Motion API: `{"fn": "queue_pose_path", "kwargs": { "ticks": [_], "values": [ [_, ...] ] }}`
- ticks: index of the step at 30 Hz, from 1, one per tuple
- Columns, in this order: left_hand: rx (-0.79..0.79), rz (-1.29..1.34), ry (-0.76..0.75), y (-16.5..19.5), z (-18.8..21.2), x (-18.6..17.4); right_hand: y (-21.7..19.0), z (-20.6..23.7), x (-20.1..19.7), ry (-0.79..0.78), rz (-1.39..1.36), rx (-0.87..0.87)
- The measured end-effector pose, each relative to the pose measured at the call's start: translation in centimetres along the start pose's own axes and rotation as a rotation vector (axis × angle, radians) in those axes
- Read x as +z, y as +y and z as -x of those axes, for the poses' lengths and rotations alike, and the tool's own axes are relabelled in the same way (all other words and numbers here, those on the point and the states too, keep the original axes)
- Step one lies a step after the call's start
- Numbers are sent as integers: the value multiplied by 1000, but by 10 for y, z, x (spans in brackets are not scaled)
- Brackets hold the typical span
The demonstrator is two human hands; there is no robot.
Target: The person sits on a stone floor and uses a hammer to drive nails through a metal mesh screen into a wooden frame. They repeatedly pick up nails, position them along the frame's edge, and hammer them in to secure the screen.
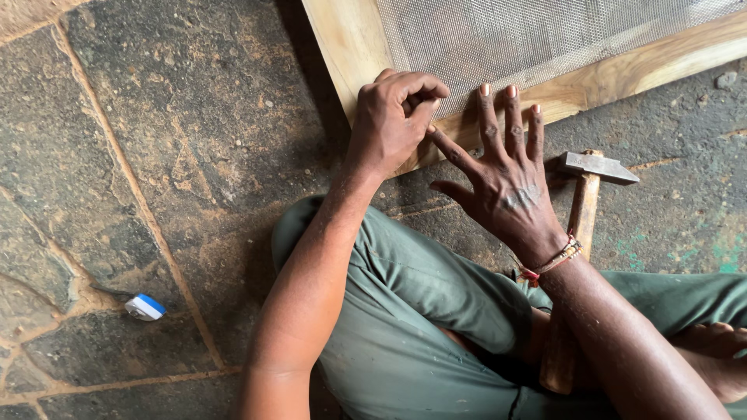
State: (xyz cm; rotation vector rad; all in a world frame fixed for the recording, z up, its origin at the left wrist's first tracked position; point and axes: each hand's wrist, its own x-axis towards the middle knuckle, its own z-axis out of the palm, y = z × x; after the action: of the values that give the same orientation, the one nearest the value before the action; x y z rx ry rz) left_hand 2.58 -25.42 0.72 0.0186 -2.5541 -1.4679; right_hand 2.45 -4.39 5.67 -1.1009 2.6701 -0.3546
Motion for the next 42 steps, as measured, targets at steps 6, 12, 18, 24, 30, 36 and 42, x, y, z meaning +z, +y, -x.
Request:
{"fn": "queue_pose_path", "kwargs": {
  "ticks": [6, 12, 18, 24, 30, 36, 42],
  "values": [
    [-67, 52, -17, 9, 3, -4, 5, 3, 1, -2, -46, 5],
    [-121, 41, -62, 26, 3, -10, 11, 7, 4, 9, -47, -1],
    [-75, -68, -67, 30, 2, -11, 13, 7, 6, 22, -80, 9],
    [-130, 16, -54, 30, 3, -11, 12, 7, 5, 32, -82, 3],
    [-117, 8, -57, 29, 3, -9, 12, 7, 6, 38, -99, 4],
    [-110, -22, -50, 22, 5, -9, 11, 7, 7, 29, -96, 4],
    [165, -212, -41, 7, 7, -1, 12, 3, 2, 27, -88, -1]
  ]
}}
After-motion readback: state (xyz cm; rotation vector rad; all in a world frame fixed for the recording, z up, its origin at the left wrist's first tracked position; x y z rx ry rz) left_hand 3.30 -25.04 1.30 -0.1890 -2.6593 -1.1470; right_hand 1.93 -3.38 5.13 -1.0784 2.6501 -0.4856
